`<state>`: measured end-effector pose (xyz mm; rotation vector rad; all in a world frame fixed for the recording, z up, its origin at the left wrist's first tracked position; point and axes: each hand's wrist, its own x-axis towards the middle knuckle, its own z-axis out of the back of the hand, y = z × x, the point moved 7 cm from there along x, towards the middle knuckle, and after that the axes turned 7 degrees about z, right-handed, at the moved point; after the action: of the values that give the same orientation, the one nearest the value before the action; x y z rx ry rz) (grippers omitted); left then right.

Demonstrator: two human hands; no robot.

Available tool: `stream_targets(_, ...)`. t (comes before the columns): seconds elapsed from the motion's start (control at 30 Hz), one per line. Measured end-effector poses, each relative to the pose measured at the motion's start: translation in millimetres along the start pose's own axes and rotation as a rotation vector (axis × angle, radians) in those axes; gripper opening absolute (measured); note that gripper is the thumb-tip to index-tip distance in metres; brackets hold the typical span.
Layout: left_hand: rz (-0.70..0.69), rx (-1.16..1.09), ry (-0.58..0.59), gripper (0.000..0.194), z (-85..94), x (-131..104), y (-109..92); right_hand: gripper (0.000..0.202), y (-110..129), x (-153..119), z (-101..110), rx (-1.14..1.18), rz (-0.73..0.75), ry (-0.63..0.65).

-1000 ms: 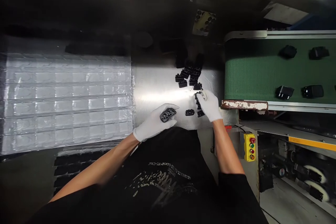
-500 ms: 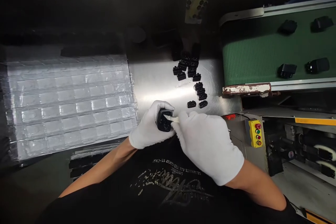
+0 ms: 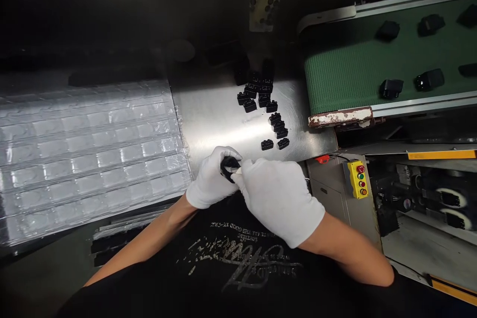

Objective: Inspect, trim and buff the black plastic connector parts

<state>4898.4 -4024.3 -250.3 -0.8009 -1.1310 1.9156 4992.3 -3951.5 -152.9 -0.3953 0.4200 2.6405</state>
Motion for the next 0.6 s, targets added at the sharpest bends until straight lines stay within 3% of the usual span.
stream_targets(0.13, -0.128, 0.058, -0.007, 0.016, -4.7, -1.9, -1.5, 0.046, -1.8, -1.6, -4.3, 0.024, -0.003, -0.03)
stream_targets(0.23, -0.139, 0.197, 0.065, 0.01, -13.8, 0.8, 2.9, 0.046, -8.0, -1.5, -14.4, 0.071, -0.038, -0.016)
stream_targets(0.33, -0.077, 0.39, 0.256, 0.009, -31.3, 5.9, 9.7, 0.049, -22.2, -5.1, -38.3, 0.222, -0.121, -0.008)
stream_targets(0.47, -0.042, 0.613, 0.566, 0.018, -63.9, 8.1, 15.5, 0.053, -48.1, -19.9, -87.1, 0.558, -0.317, -0.066)
stream_targets(0.6, -0.082, 0.722, 0.674, 0.029, -92.1, 11.0, 14.9, 0.052, -68.6, -35.2, -125.3, 0.792, -0.457, -0.193)
